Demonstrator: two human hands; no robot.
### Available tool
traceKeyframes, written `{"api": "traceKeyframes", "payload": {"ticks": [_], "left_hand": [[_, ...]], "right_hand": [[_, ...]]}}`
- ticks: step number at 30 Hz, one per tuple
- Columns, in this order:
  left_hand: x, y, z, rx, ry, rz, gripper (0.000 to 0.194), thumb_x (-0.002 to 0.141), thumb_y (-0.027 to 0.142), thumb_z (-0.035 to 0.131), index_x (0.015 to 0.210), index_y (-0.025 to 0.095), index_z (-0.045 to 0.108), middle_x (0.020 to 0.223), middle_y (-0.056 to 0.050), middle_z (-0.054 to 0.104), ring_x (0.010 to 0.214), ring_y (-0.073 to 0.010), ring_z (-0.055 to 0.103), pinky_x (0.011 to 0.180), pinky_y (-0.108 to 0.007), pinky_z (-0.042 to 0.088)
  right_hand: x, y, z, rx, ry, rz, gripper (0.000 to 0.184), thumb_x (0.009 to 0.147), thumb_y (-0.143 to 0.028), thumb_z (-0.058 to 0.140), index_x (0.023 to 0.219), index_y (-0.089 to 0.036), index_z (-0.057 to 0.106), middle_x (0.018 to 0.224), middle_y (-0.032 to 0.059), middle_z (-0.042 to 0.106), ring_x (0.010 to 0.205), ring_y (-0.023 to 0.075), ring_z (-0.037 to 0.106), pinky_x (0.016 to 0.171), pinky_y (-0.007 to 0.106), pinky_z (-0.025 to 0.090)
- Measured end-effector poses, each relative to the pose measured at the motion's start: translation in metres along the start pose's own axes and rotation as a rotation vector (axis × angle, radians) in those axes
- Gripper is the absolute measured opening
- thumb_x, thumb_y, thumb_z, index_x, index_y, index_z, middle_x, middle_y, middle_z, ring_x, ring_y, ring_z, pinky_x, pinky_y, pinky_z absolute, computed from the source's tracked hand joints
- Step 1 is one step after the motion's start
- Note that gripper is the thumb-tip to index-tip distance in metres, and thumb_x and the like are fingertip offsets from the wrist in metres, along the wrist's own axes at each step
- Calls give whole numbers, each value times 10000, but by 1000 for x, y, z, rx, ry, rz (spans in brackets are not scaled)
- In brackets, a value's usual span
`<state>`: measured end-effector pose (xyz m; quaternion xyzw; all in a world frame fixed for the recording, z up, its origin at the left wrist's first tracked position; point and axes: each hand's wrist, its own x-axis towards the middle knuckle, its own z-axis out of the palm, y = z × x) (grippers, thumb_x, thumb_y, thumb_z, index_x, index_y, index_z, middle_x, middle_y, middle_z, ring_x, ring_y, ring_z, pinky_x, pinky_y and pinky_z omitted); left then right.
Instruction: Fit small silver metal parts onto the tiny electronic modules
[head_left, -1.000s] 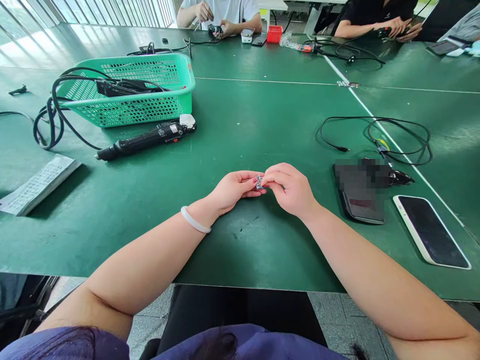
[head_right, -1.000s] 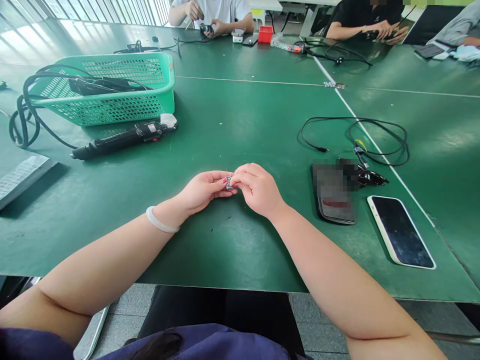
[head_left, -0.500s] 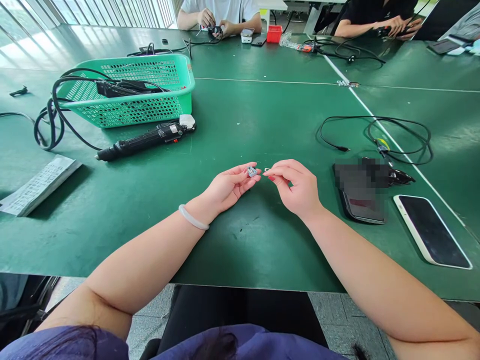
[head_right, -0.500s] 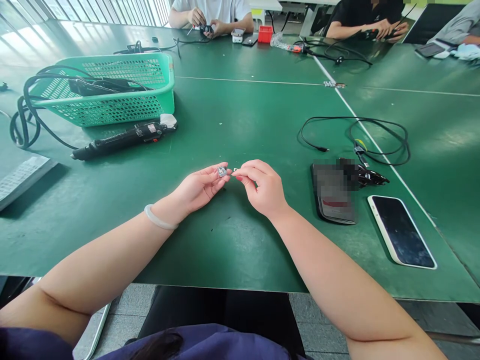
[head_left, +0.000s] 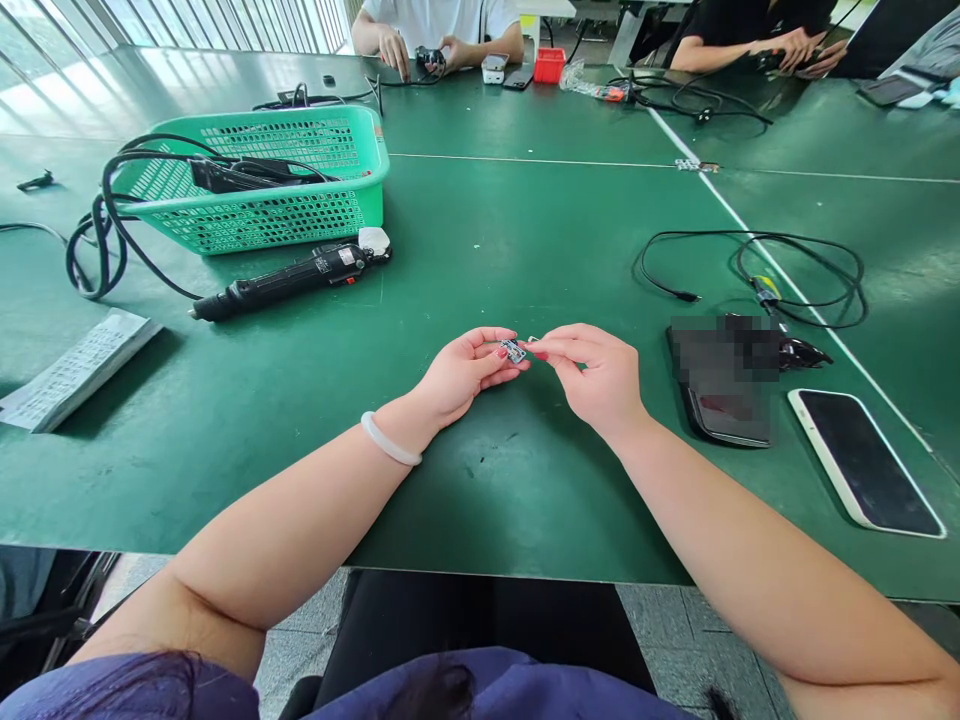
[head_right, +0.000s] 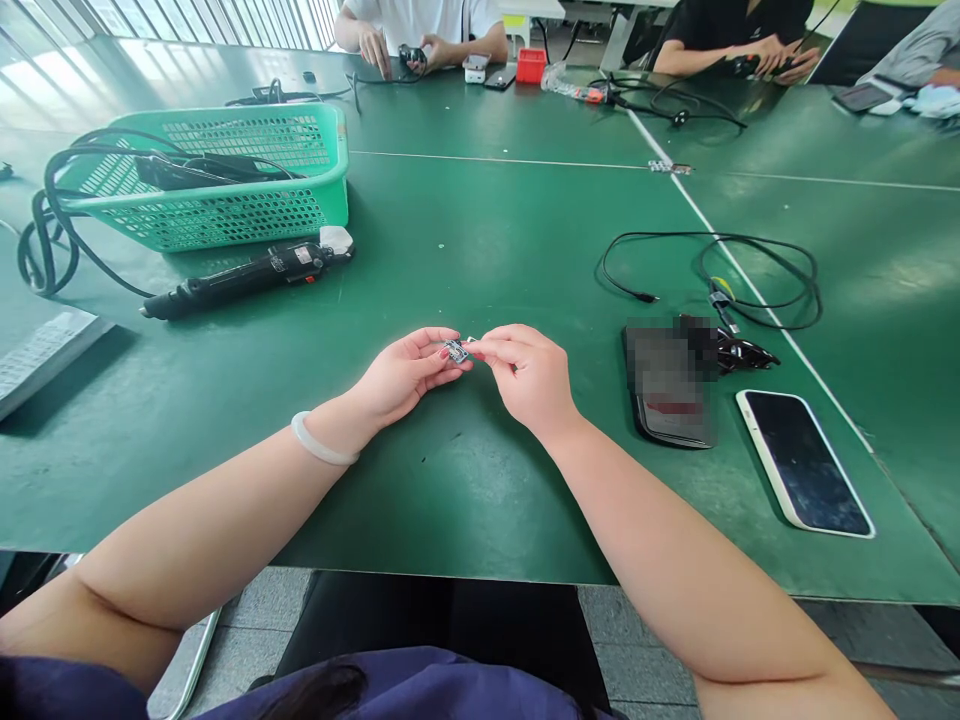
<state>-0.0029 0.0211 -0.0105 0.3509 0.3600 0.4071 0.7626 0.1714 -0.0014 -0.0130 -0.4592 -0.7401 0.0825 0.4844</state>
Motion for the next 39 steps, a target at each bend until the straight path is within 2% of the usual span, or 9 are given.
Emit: {"api": "traceKeyframes", "payload": {"ticks": [6,8,11,15,23,30,34,37,39], "left_hand": [[0,0,1,11,16,-12,208,858,32,530,1005,128,643,897,-40,713,771,-111,699,974,-383,494],[0,0,1,18,28,-9,198,852,36,541,993,120,652,914,-52,710,788,-121,701,976,-390,492],[0,0,1,21,46,-10,193,851,39,541,985,108,662,915,-64,710,810,-130,701,972,-385,496],[-1,1,2,17,67,-16,201,858,34,523,979,103,668,921,-71,718,834,-120,693,964,-354,501],[0,-2,3,32,79,-10,165,836,29,564,930,115,669,896,-41,713,817,-92,669,965,-354,496],[-1,-1,2,65,54,-8,160,864,69,547,946,120,674,885,-47,713,824,-104,672,960,-371,498],[-3,1,2,79,20,-32,193,869,77,537,978,125,688,898,-54,719,835,-112,679,948,-361,505],[-4,2,2,105,-42,-61,217,867,100,548,1018,129,702,935,-67,722,833,-121,682,920,-343,516],[-4,1,1,125,-82,-76,220,864,115,559,1021,130,713,932,-70,723,814,-118,680,882,-315,526]], "right_hand": [[-1,0,3,117,4,163,198,823,-150,610,761,-264,760,819,-3,742,768,154,678,698,315,546],[-2,0,3,145,29,243,148,804,-171,637,814,-253,760,812,-1,743,745,153,673,686,313,547],[-2,1,4,138,29,328,175,782,-191,668,927,-235,756,811,7,745,695,145,659,672,310,546],[-1,0,3,57,-20,286,130,803,-205,655,861,-235,767,847,23,756,733,165,674,664,314,542],[0,-5,3,26,-66,203,144,820,-185,648,858,-262,765,840,3,752,720,156,663,640,302,526],[-1,-1,2,60,-73,155,273,841,-92,556,848,-275,759,861,-8,743,817,157,670,763,330,540],[0,-1,1,73,-88,141,255,851,-110,556,835,-274,750,831,-7,731,792,154,648,747,326,527],[2,-3,-1,50,-102,143,185,832,-136,602,806,-256,739,756,-4,706,717,152,615,678,315,510],[3,-3,-3,43,-121,102,186,830,-130,600,781,-251,732,739,-3,701,723,156,605,687,320,504]]}}
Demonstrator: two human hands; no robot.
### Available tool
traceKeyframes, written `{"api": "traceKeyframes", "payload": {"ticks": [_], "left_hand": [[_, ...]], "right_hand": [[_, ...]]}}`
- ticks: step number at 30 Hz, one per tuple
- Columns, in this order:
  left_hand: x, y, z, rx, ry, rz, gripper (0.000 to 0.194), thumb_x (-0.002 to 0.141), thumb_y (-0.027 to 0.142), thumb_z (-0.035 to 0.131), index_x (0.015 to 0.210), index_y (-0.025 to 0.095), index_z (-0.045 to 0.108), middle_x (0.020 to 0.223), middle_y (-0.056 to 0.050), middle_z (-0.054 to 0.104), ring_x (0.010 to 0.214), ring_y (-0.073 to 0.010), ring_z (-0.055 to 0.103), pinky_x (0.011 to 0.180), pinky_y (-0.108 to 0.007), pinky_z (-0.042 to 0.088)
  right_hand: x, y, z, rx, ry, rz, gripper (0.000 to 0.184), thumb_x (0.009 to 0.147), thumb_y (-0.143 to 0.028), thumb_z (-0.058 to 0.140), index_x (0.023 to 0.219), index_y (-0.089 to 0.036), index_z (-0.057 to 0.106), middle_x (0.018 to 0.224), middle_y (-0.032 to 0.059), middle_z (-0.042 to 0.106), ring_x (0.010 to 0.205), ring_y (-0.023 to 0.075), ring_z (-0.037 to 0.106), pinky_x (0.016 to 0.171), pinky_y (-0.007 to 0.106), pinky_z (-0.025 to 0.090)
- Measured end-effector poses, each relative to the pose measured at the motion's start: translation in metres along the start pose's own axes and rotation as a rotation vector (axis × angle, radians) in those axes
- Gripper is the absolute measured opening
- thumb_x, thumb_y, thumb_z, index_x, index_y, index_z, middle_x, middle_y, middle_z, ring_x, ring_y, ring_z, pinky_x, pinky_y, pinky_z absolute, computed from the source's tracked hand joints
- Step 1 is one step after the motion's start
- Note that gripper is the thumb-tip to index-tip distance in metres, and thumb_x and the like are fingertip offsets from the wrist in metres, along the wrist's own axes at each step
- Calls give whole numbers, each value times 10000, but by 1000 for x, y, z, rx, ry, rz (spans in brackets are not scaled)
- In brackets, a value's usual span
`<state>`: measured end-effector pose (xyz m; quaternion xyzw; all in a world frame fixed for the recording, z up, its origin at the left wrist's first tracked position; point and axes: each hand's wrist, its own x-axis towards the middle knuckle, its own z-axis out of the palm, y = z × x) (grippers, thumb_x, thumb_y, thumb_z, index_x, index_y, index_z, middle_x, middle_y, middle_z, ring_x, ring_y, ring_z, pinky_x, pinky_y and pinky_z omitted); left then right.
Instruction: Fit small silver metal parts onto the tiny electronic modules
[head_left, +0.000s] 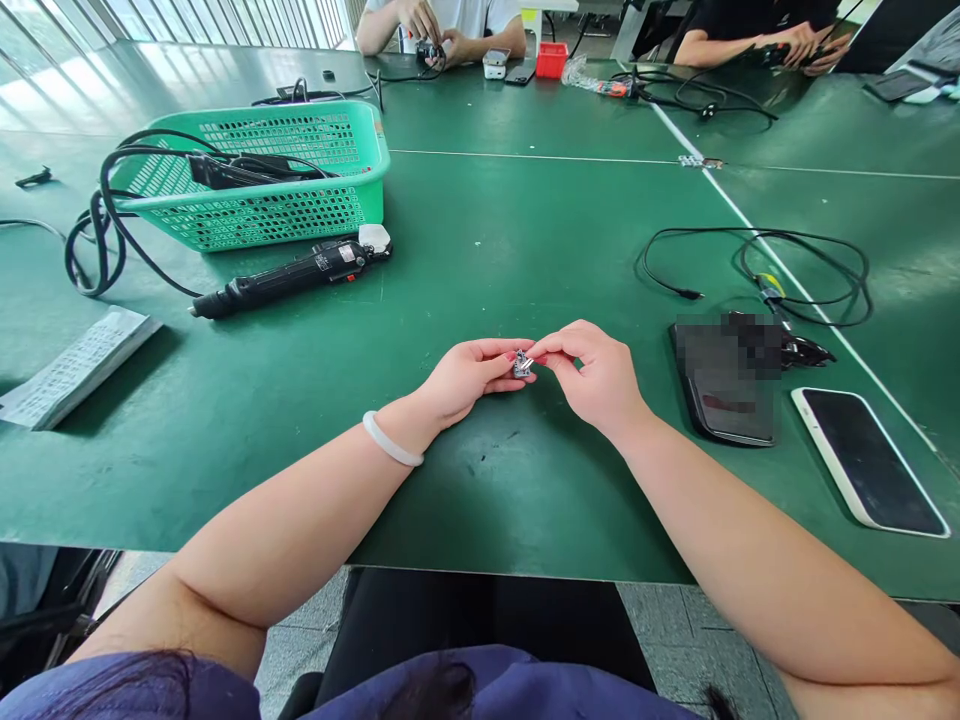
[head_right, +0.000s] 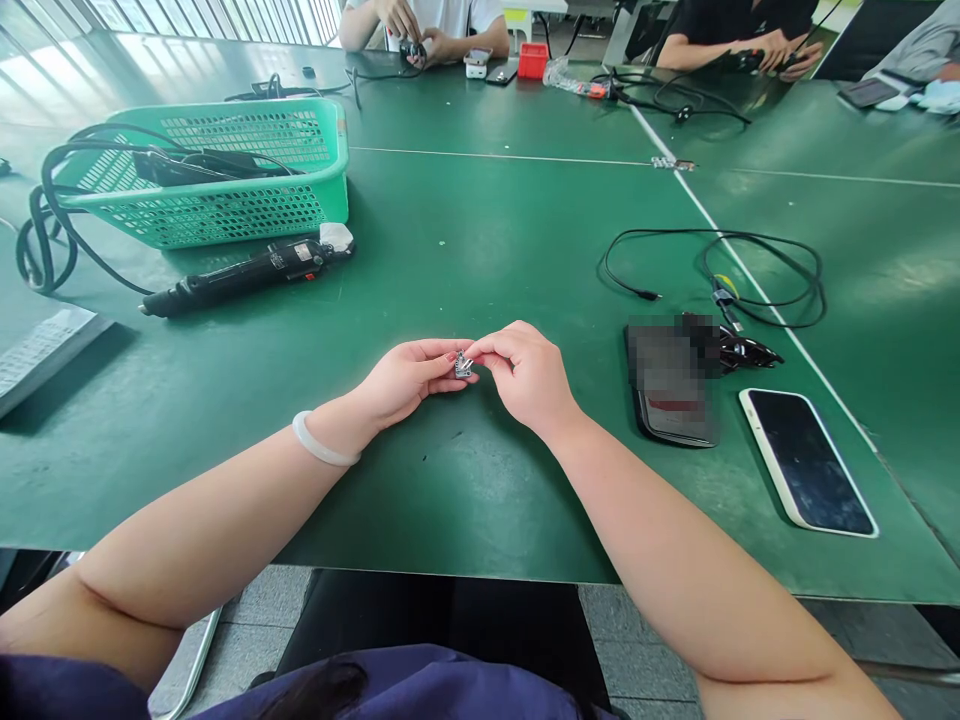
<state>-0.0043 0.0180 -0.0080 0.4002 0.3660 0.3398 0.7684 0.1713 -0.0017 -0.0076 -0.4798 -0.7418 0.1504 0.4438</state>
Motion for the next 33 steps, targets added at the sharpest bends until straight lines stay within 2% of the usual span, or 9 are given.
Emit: {"api": "traceKeyframes", "payload": {"ticks": [3,9,16,20,27,33], "left_hand": [[1,-1,-1,18,-25,-12,214,862,120,562,989,133,733,915,-72,724,788,-110,673,865,-307,525],[1,-3,-1,46,-70,-4,173,837,131,613,936,147,754,951,-71,721,778,-101,661,906,-331,504],[2,-4,-3,88,-86,-10,154,815,178,653,920,136,758,842,-62,717,777,-98,642,830,-274,523],[3,-4,-3,76,-82,-12,147,820,137,629,897,129,755,838,-60,716,774,-95,649,831,-270,525],[2,-4,-2,37,-65,-18,145,839,121,605,888,120,741,891,-63,719,782,-116,669,880,-325,524],[1,-2,-2,3,-38,-4,200,843,98,588,966,130,743,919,-74,718,820,-116,665,949,-362,494]], "right_hand": [[1,0,-2,4,-34,-47,218,841,-121,574,767,-258,727,751,-3,707,763,166,604,721,335,503],[0,3,-4,26,-122,-33,215,842,-146,572,762,-274,726,752,-2,707,783,181,601,736,366,514],[2,2,-3,-10,-115,-135,247,878,-164,540,769,-277,731,780,1,724,794,185,599,750,379,509],[1,2,-2,-49,-74,-176,265,884,-173,539,773,-286,750,788,8,710,763,174,584,703,357,502],[-1,3,-2,-66,-40,-111,281,892,-151,516,924,-297,754,868,13,718,837,175,621,768,363,515],[-1,1,-1,-72,-34,-55,127,855,-233,622,864,-265,744,853,20,721,820,184,626,752,363,519]]}}
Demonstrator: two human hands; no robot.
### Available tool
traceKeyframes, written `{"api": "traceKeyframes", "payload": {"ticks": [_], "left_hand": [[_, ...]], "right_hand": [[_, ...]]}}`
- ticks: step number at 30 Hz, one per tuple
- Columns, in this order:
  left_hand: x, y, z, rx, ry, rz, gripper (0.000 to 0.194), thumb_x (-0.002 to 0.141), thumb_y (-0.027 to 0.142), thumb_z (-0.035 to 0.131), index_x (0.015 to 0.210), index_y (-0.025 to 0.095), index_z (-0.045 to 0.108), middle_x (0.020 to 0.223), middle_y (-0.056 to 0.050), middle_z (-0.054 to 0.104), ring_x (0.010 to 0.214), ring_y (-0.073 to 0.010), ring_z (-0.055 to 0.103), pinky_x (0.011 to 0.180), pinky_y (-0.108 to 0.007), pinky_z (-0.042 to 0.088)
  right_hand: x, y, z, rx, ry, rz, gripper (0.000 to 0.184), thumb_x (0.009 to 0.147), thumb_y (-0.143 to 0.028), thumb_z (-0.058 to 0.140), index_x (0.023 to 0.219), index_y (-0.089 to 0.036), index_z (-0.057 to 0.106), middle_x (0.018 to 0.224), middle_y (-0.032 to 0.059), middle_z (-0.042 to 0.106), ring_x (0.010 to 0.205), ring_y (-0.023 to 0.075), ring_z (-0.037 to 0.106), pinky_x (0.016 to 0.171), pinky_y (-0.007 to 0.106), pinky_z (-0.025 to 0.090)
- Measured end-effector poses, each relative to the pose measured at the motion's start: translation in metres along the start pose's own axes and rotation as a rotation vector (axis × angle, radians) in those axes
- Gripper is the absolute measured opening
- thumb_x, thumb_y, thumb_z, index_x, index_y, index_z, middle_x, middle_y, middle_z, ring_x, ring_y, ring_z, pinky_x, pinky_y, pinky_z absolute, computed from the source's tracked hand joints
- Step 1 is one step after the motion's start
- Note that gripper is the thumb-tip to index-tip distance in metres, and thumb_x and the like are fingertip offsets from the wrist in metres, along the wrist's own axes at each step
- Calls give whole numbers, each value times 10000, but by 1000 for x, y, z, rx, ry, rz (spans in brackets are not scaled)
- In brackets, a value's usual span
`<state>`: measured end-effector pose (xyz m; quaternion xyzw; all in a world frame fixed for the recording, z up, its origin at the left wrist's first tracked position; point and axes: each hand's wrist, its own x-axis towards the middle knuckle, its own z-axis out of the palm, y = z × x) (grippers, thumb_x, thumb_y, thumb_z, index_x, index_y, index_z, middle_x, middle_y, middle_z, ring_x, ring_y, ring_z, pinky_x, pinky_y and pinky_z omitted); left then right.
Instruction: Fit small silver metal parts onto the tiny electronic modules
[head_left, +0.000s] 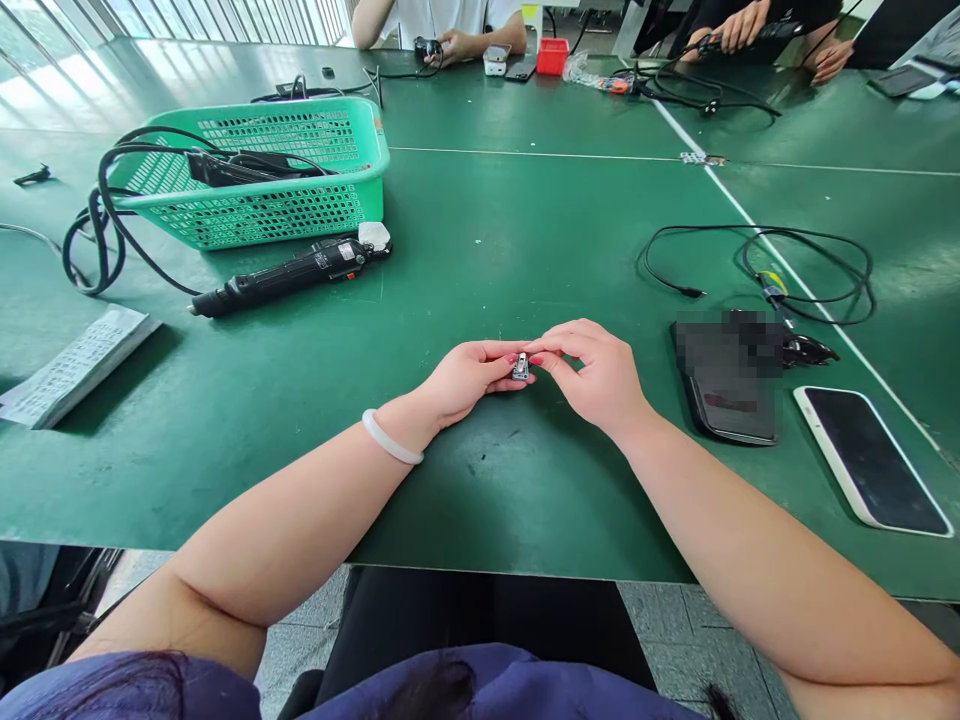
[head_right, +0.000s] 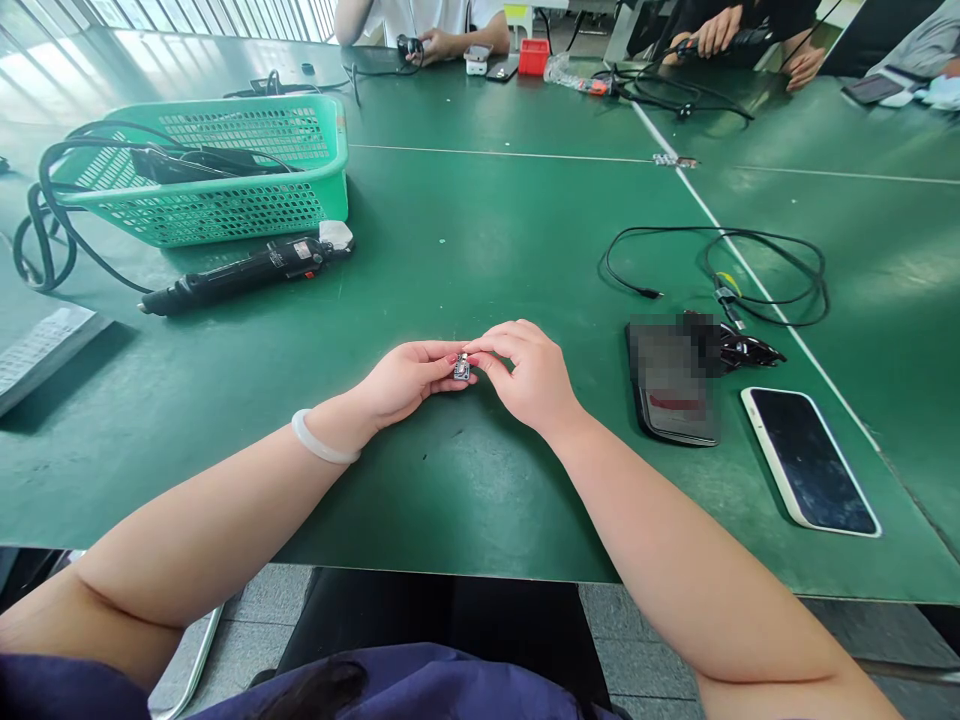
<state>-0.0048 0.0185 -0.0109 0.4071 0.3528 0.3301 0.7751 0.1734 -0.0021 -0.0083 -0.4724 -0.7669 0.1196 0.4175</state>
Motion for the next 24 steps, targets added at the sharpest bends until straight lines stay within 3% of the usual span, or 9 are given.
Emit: {"api": "traceKeyframes", "payload": {"ticks": [4,12,24], "left_hand": [[0,0,1,-20,21,14,208,846,114,595,994,138,740,906,-62,715,819,-106,658,957,-360,490],[1,-1,1,-49,64,4,307,858,91,578,1152,147,648,857,-42,710,791,-95,663,917,-336,521],[1,-1,0,-13,52,3,265,870,108,563,1106,130,680,1002,-93,717,836,-120,683,967,-379,506]], "right_hand": [[-1,1,2,-40,-2,32,115,792,-277,704,899,-271,746,870,23,714,819,192,621,719,360,518],[-3,1,3,-122,-3,-6,114,793,-277,708,894,-288,761,848,17,702,822,194,620,754,375,512],[-3,-1,3,-10,-27,6,147,816,-248,677,918,-306,766,855,9,695,821,176,627,760,350,519]]}}
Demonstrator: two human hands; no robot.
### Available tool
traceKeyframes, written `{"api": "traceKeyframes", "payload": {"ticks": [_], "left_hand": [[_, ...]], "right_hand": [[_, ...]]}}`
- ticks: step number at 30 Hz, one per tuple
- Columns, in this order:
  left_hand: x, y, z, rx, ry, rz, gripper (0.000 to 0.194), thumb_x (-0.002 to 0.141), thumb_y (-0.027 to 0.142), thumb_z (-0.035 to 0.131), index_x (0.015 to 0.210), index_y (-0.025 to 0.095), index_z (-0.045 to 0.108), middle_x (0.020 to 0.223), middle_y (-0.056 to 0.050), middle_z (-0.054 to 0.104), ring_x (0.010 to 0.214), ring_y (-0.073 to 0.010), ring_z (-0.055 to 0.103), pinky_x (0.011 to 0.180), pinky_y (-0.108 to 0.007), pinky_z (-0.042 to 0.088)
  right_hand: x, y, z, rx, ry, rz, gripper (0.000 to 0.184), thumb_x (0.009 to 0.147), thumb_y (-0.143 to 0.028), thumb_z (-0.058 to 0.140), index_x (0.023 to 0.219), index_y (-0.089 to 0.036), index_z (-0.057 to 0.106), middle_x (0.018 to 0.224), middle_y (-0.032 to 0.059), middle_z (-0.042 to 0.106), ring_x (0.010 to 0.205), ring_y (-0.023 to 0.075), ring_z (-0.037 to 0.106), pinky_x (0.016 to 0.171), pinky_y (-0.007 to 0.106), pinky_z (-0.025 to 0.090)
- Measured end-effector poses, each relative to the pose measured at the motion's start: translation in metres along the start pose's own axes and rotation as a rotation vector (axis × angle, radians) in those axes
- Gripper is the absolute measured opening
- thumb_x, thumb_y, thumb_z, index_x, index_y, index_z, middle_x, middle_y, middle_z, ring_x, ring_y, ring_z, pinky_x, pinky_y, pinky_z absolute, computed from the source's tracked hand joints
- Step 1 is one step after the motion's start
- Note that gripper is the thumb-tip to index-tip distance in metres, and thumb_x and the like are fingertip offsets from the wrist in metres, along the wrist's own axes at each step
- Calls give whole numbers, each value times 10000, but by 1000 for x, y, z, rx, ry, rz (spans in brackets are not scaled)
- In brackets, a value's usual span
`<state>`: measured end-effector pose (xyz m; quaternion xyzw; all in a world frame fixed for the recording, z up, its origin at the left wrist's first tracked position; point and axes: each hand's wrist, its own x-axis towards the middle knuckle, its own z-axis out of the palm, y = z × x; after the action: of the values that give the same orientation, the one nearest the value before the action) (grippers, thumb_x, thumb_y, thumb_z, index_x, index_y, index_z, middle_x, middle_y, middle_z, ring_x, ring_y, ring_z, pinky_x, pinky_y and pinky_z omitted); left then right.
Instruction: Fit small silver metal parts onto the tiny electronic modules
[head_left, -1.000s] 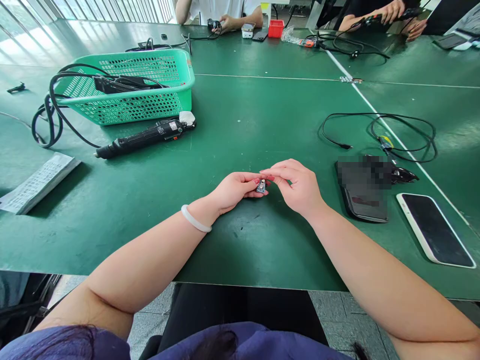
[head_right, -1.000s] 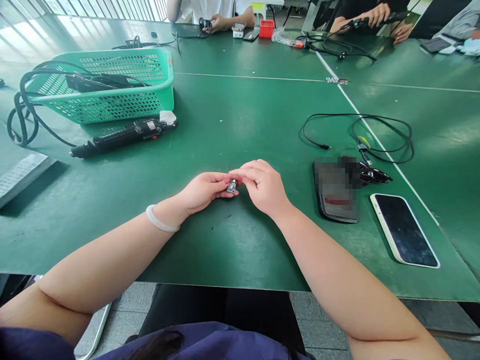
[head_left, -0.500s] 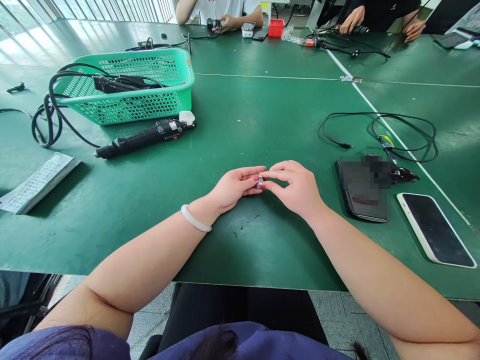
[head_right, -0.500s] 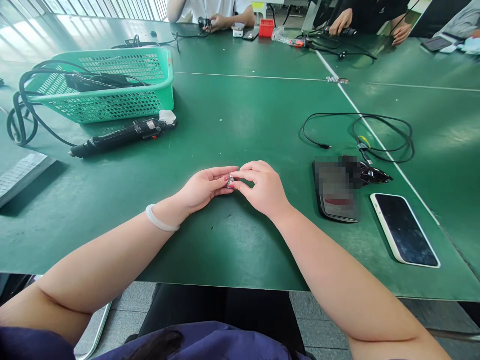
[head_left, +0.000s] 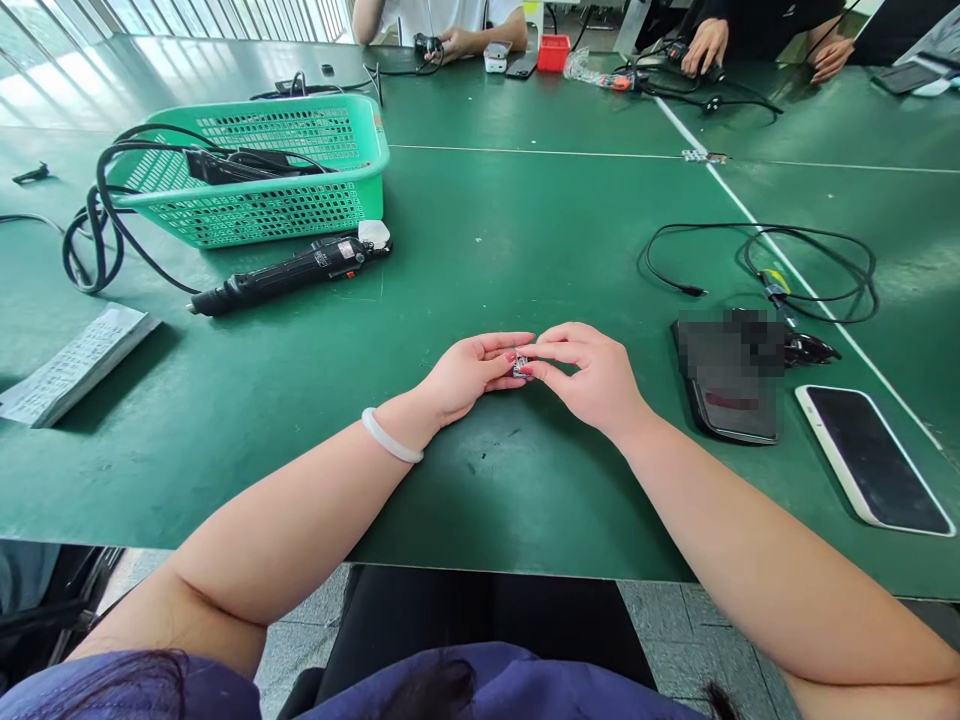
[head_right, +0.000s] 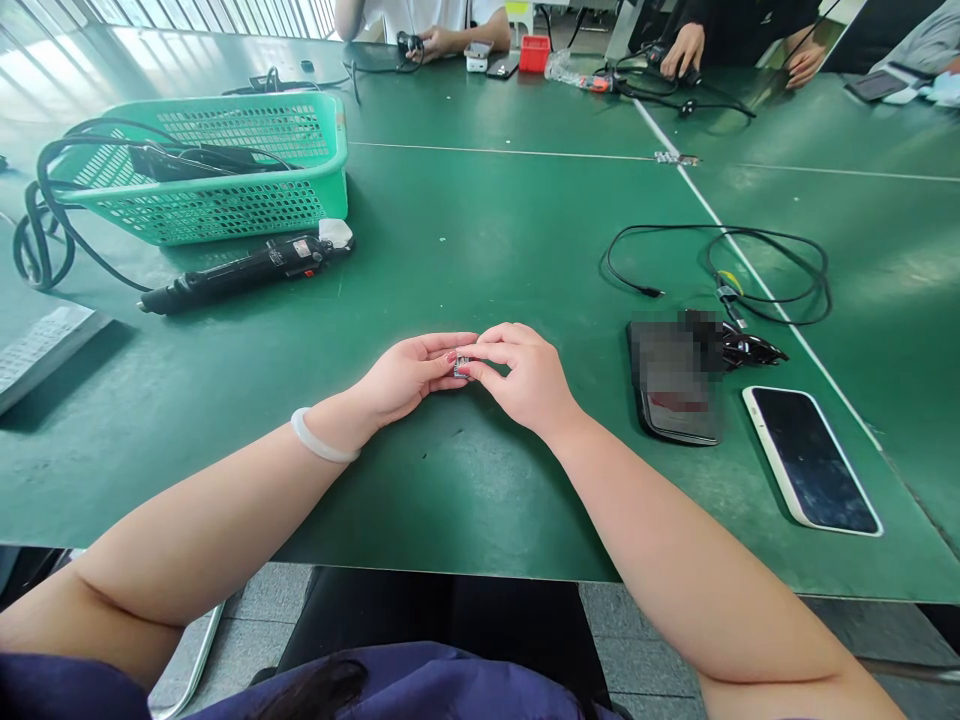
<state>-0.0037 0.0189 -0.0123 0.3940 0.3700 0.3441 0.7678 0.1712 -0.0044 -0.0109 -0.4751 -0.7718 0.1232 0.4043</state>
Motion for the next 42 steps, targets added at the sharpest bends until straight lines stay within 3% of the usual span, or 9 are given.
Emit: {"api": "traceKeyframes", "payload": {"ticks": [8,21,32,42], "left_hand": [[0,0,0,-24,10,3,237,868,84,558,1048,138,702,991,-72,721,823,-108,681,882,-318,541],[-3,4,3,8,21,-22,231,857,89,561,1022,121,720,986,-78,729,869,-113,677,893,-295,541],[-1,4,4,-83,110,20,212,848,58,554,974,117,713,909,-52,719,830,-100,669,929,-320,529],[-2,5,4,-85,106,24,173,852,67,558,941,109,699,905,-54,705,830,-99,665,967,-349,503]], "right_hand": [[-1,0,-1,-120,18,-53,157,835,-257,655,916,-326,771,836,11,685,798,179,594,743,360,498],[-1,3,0,-277,4,-169,180,874,-250,613,957,-286,769,905,21,724,739,164,561,680,332,493],[-2,1,0,-209,20,-114,193,874,-271,616,1016,-234,742,913,37,726,833,185,644,750,345,536],[-3,-1,2,-180,52,-59,168,858,-295,637,967,-220,740,892,40,720,822,179,643,716,325,537]]}}
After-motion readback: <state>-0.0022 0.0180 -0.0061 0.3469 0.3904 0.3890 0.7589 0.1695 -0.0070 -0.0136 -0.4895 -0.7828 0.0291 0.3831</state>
